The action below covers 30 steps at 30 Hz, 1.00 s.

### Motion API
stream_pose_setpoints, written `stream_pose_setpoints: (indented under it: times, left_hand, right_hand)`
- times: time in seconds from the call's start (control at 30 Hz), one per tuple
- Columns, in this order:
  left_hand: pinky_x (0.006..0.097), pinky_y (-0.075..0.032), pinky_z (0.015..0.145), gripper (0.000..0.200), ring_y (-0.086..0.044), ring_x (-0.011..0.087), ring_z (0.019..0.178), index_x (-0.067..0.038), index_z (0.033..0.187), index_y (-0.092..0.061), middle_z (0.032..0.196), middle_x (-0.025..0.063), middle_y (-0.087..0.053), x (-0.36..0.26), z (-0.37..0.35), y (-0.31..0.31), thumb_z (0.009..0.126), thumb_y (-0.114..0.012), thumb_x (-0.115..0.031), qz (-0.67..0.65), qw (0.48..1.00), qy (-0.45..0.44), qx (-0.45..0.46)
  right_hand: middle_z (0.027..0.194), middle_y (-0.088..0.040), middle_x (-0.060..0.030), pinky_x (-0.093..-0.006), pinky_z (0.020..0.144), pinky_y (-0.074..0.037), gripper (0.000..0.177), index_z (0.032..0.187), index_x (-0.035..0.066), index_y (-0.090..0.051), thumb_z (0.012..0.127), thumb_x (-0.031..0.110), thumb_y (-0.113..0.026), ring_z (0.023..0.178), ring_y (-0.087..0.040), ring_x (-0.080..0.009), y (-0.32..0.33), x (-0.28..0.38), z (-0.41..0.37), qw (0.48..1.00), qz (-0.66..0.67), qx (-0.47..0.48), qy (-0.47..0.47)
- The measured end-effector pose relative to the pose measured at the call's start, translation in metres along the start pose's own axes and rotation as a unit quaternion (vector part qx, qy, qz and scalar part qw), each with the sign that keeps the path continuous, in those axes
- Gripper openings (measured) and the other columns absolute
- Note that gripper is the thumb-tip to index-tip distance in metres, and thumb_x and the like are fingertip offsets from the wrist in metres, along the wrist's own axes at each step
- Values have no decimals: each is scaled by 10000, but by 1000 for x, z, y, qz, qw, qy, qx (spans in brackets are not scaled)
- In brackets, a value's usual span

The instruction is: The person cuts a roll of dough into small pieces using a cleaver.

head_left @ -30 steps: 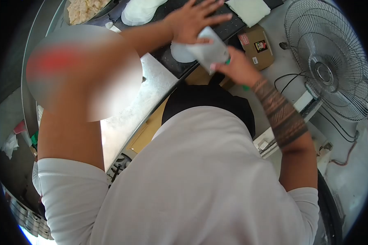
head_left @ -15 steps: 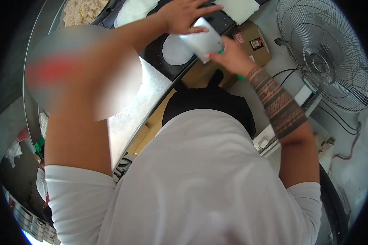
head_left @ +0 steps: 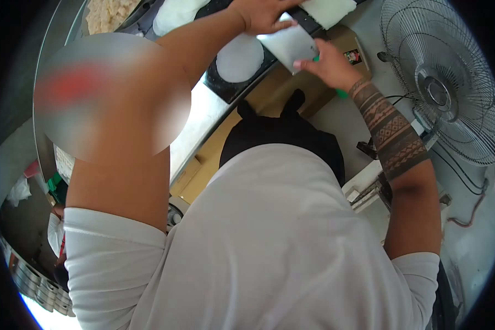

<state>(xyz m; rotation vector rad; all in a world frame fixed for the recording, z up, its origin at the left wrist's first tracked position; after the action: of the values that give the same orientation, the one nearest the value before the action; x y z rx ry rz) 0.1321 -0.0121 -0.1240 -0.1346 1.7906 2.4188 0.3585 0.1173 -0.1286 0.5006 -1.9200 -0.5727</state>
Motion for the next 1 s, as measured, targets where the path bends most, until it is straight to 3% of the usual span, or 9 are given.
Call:
stream_pose_setpoints:
  times: [0.1,0.17,0.23,0.3,0.33,0.47,0.63,0.73,1.0]
  left_hand:
    - [599,-266,1245,667,-351,511,1501,-116,1602,-421,1635,313,-348,10,2,21,1002,-574,-365,-8,994,80,-77]
    - [594,-292,1233,639,-370,512,1484,-111,1596,-431,1615,309,-376,29,7,57,1013,-564,-339,-237,891,283,266]
    - [612,-286,1230,695,-339,515,1504,-118,1611,-411,1646,294,-349,17,-12,53,1004,-583,-412,-200,874,283,341]
    - [448,-600,858,617,-771,327,947,-120,1324,-712,1146,211,-750,-25,-41,57,953,-656,-609,-251,781,387,421]
    - [396,-564,583,591,-682,242,546,-29,1022,-765,758,123,-721,-38,-61,51,965,-663,-608,-266,817,401,318]
    - [381,-578,686,319,-688,208,680,-15,1032,-718,819,114,-704,-30,-117,23,925,-771,-311,-153,938,298,87]
    - [322,-561,676,234,-677,156,727,-17,1110,-692,855,61,-699,-45,-137,32,890,-753,-64,-308,812,497,-2]
    - [297,-553,657,246,-671,132,731,-7,1131,-679,854,45,-689,-63,-133,37,896,-737,-44,-297,808,507,-32]
    - [361,-559,816,271,-705,218,872,-89,1191,-694,920,74,-720,-72,-63,111,920,-693,-83,-183,881,437,-9]
  right_hand:
    - [1120,-731,-199,-404,933,-546,518,1247,-16,-628,945,369,-795,1050,-710,-312,0,2,-6,999,-22,-26,5]
    - [1082,-732,-234,-438,894,-554,485,1190,-22,-623,947,365,-784,1007,-716,-375,-19,-1,-36,998,41,-48,-8]
    - [1082,-731,-246,-453,874,-553,468,1183,-27,-616,958,353,-771,997,-711,-391,-40,-15,-70,997,70,-26,-12]
    - [1085,-731,-250,-459,868,-552,468,1188,-29,-614,961,350,-768,1000,-711,-394,-39,-12,-100,999,49,-10,-4]
    - [1099,-727,-256,-457,885,-549,480,1215,-32,-613,963,347,-766,1020,-709,-400,-29,-1,-111,997,22,67,-25]
    - [1127,-744,-226,-431,918,-548,526,1318,-42,-604,967,315,-764,1035,-722,-363,11,4,-106,996,-7,83,-19]
    - [980,-765,-141,-387,870,-572,443,1263,-52,-637,973,261,-757,918,-719,-231,15,20,-39,977,115,-37,-176]
    - [1068,-736,-279,-492,887,-569,502,1132,-49,-663,907,374,-811,1023,-717,-454,-69,1,14,975,115,-167,-92]
    - [1128,-703,-311,-487,954,-546,517,1151,-76,-629,942,373,-773,1105,-678,-471,-100,51,-53,998,55,30,12]
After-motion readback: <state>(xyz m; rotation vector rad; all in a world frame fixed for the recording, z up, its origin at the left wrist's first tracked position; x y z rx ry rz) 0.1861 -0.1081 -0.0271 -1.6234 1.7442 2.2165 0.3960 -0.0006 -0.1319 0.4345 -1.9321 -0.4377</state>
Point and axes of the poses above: each hand's wrist, its own z-axis towards the middle knuckle, its own y-axis out of the back of the hand, x = y × z, the point moved 1 cm from there along z, towards the middle knuckle
